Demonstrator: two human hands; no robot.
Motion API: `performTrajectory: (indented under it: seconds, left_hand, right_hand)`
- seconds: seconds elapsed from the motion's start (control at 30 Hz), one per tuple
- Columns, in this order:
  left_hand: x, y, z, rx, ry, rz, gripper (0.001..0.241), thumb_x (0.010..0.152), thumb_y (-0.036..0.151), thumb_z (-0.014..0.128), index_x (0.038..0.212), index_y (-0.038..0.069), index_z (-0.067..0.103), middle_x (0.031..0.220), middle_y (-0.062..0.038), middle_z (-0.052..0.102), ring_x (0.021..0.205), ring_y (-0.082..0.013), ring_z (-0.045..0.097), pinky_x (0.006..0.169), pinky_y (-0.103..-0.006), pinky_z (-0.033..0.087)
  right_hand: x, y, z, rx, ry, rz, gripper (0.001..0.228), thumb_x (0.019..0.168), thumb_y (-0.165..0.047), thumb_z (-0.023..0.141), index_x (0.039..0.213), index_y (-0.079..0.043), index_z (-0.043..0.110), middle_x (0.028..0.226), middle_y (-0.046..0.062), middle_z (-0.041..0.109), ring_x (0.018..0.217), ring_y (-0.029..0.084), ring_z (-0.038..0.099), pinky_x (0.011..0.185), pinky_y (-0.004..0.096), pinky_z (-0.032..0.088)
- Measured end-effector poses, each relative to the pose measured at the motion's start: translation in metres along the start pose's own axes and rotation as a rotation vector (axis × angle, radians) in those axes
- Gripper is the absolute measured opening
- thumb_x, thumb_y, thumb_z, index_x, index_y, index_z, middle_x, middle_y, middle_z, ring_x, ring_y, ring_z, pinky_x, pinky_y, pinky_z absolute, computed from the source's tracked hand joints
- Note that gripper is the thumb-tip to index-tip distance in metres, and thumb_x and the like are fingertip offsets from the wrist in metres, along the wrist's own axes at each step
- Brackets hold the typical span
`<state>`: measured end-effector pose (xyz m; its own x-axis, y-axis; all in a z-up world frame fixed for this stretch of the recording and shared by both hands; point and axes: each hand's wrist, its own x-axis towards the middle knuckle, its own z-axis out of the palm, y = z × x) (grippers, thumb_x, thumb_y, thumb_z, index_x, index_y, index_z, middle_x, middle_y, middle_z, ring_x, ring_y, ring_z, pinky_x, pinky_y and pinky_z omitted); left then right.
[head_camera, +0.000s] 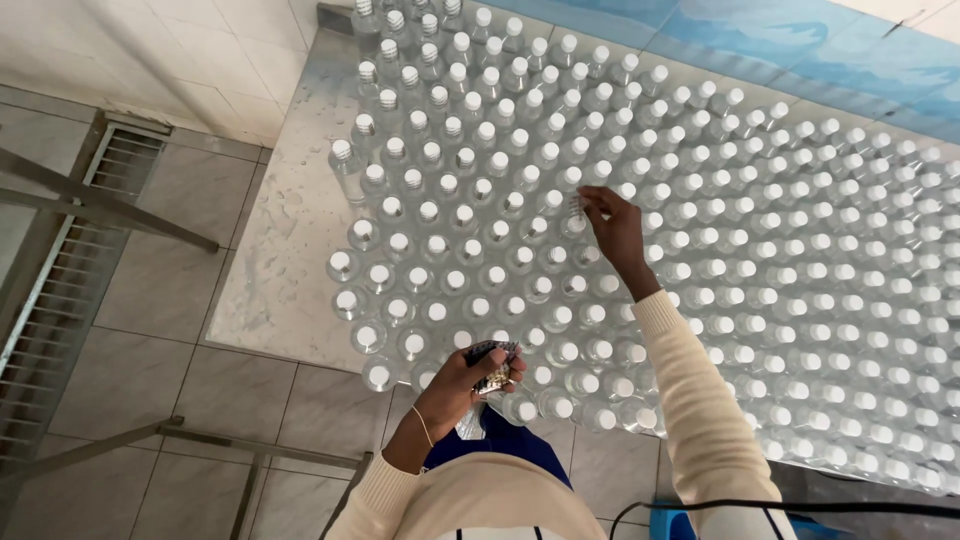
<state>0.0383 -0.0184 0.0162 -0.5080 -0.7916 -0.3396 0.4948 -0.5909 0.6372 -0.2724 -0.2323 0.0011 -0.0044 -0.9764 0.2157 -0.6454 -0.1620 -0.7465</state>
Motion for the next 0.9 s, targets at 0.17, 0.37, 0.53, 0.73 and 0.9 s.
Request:
performTrajectory:
  seconds: [0.17, 0.37, 0.53, 0.73, 0.9]
  left_hand:
    - [-0.004, -0.003, -0.013, -0.047, 0.050, -0.039, 0.048, 0.106, 0.034, 0.073, 0.131, -0.007, 0.072, 0.116, -0.022, 0.078, 0.107, -0.0284, 0.079, 0.094, -0.0432, 0.067]
    - [0.001, -0.010, -0.014, -0.099, 0.083, 0.005, 0.047, 0.106, 0.030, 0.072, 0.133, -0.009, 0.071, 0.116, -0.023, 0.078, 0.107, -0.0289, 0.079, 0.092, -0.0423, 0.068]
    - [0.007, -0.011, -0.001, -0.078, 0.061, 0.020, 0.047, 0.107, 0.029, 0.071, 0.134, -0.009, 0.071, 0.117, -0.023, 0.077, 0.111, -0.0301, 0.078, 0.094, -0.0433, 0.067]
    - [0.008, -0.007, 0.013, -0.042, 0.091, 0.024, 0.044, 0.107, 0.033, 0.072, 0.126, -0.006, 0.075, 0.113, -0.021, 0.078, 0.107, -0.0290, 0.078, 0.093, -0.0433, 0.067]
    - [0.006, -0.009, 0.017, -0.032, 0.106, 0.015, 0.045, 0.108, 0.035, 0.069, 0.127, -0.005, 0.074, 0.116, -0.020, 0.078, 0.109, -0.0277, 0.077, 0.096, -0.0436, 0.065]
  right_hand:
    - [0.003, 0.044, 0.010, -0.028, -0.070, 0.005, 0.021, 0.109, -0.006, 0.074, 0.126, -0.014, 0.081, 0.115, 0.009, 0.083, 0.105, 0.032, 0.079, 0.096, 0.046, 0.062]
    - [-0.006, 0.023, -0.015, 0.000, -0.114, 0.000, 0.017, 0.109, -0.005, 0.074, 0.122, -0.013, 0.081, 0.112, 0.011, 0.083, 0.106, 0.033, 0.079, 0.096, 0.047, 0.062]
    - [-0.009, 0.018, -0.027, 0.058, -0.219, 0.002, 0.018, 0.104, 0.001, 0.076, 0.120, -0.004, 0.079, 0.113, 0.017, 0.081, 0.110, 0.039, 0.077, 0.100, 0.051, 0.061]
    - [-0.007, 0.019, -0.027, -0.011, -0.312, -0.016, 0.020, 0.100, -0.005, 0.082, 0.118, -0.001, 0.075, 0.112, 0.020, 0.080, 0.115, 0.042, 0.075, 0.106, 0.052, 0.058]
    - [-0.002, -0.011, -0.036, -0.293, -0.458, -0.013, 0.036, 0.103, -0.010, 0.076, 0.136, -0.007, 0.064, 0.121, 0.022, 0.078, 0.122, 0.045, 0.072, 0.110, 0.062, 0.053]
